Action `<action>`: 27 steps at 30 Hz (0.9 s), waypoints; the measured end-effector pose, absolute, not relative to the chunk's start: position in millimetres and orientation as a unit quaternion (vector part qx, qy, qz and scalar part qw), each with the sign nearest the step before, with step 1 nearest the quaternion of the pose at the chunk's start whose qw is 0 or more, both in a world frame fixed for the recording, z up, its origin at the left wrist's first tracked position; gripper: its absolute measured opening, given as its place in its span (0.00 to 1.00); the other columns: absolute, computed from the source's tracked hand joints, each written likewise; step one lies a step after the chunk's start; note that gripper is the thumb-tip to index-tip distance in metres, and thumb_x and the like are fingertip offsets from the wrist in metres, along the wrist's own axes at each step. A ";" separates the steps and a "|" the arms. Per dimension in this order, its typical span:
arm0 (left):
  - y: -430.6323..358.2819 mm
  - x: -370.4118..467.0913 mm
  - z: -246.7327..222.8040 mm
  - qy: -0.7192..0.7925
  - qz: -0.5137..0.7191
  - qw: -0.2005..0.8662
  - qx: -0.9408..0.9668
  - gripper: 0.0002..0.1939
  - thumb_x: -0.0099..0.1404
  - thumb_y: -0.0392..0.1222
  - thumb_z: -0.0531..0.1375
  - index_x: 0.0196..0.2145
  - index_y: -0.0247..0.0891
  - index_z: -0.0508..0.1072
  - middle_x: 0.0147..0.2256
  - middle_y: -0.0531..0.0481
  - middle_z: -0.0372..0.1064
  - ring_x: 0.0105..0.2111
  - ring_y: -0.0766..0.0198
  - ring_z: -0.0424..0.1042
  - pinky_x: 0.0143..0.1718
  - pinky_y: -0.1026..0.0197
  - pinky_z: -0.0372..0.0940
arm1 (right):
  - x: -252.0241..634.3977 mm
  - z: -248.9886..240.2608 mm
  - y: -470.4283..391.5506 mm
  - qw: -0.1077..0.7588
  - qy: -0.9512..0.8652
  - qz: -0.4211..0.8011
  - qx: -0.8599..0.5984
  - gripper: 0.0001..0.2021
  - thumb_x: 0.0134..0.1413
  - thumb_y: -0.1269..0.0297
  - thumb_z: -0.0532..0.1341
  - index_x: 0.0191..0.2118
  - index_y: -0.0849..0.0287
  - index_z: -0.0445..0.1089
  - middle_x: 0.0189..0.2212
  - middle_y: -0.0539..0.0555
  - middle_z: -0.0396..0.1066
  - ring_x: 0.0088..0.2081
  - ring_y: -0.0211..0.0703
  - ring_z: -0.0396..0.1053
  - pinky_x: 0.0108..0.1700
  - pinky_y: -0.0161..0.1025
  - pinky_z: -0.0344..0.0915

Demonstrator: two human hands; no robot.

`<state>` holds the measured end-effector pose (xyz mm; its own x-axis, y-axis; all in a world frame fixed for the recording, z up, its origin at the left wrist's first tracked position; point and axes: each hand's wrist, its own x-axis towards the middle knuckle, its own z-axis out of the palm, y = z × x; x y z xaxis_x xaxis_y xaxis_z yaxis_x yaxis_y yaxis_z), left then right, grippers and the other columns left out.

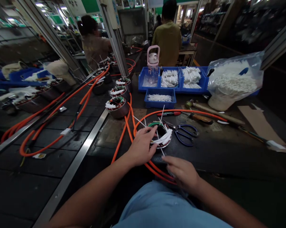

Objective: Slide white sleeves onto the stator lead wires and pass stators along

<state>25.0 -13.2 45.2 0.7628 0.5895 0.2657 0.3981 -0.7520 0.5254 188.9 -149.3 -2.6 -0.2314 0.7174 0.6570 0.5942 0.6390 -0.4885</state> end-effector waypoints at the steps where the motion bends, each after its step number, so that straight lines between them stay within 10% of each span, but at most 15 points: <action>1: -13.8 25.0 43.6 0.277 0.237 0.248 0.898 0.36 0.57 0.34 0.58 0.61 0.36 0.49 0.43 0.46 0.71 0.53 0.54 0.58 0.55 0.46 0.52 | 186.4 -4.5 -139.8 0.466 -0.765 0.084 -0.437 0.16 0.54 0.75 0.52 0.47 0.54 0.64 0.47 0.58 0.69 0.49 0.43 0.67 0.46 0.39 0.68; 7: -17.7 22.9 29.5 0.212 0.335 0.221 0.891 0.14 0.60 0.31 0.55 0.41 0.44 0.73 0.38 0.51 0.73 0.45 0.59 0.64 0.49 0.50 0.59 | 179.8 0.0 -110.1 0.556 -0.564 0.313 -0.525 0.07 0.50 0.70 0.59 0.37 0.56 0.65 0.32 0.51 0.70 0.34 0.39 0.70 0.38 0.36 0.69; 27: -18.1 22.6 25.5 0.204 0.345 0.186 0.897 0.14 0.61 0.32 0.55 0.42 0.43 0.74 0.38 0.50 0.73 0.42 0.60 0.64 0.46 0.51 0.60 | 181.1 -1.1 -122.9 0.506 -0.597 0.321 -0.533 0.09 0.49 0.69 0.59 0.39 0.57 0.64 0.36 0.54 0.70 0.39 0.41 0.69 0.43 0.40 0.67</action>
<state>22.6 -18.1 25.5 0.6780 0.4948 0.5436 0.2377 -0.8474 0.4748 181.1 -122.9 -1.1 0.0806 0.9615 0.2628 0.3119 0.2260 -0.9228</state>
